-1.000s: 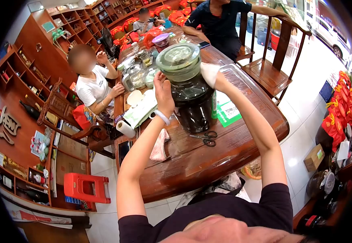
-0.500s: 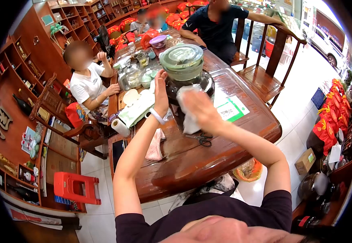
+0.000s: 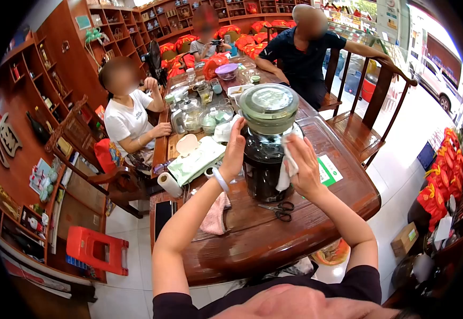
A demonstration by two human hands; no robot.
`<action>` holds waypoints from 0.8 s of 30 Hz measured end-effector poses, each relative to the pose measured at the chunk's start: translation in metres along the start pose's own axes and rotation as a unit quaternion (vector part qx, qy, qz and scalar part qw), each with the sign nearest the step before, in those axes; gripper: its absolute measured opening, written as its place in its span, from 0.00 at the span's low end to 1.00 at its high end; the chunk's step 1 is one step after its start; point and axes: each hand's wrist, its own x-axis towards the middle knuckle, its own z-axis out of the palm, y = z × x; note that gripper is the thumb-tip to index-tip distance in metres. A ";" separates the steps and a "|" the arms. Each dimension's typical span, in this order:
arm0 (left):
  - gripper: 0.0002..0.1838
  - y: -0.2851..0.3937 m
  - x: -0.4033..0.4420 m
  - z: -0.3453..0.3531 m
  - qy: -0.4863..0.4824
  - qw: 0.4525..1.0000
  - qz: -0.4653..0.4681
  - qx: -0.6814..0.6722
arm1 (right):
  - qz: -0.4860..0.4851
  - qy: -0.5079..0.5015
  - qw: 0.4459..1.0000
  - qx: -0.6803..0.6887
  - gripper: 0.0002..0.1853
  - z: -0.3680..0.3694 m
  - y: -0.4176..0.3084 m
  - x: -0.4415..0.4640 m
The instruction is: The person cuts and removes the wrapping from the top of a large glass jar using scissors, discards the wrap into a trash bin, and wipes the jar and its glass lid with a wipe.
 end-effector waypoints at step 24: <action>0.40 0.008 -0.002 0.013 0.059 0.990 0.028 0.124 | 0.010 -0.201 0.958 0.205 0.20 0.057 0.122 0.104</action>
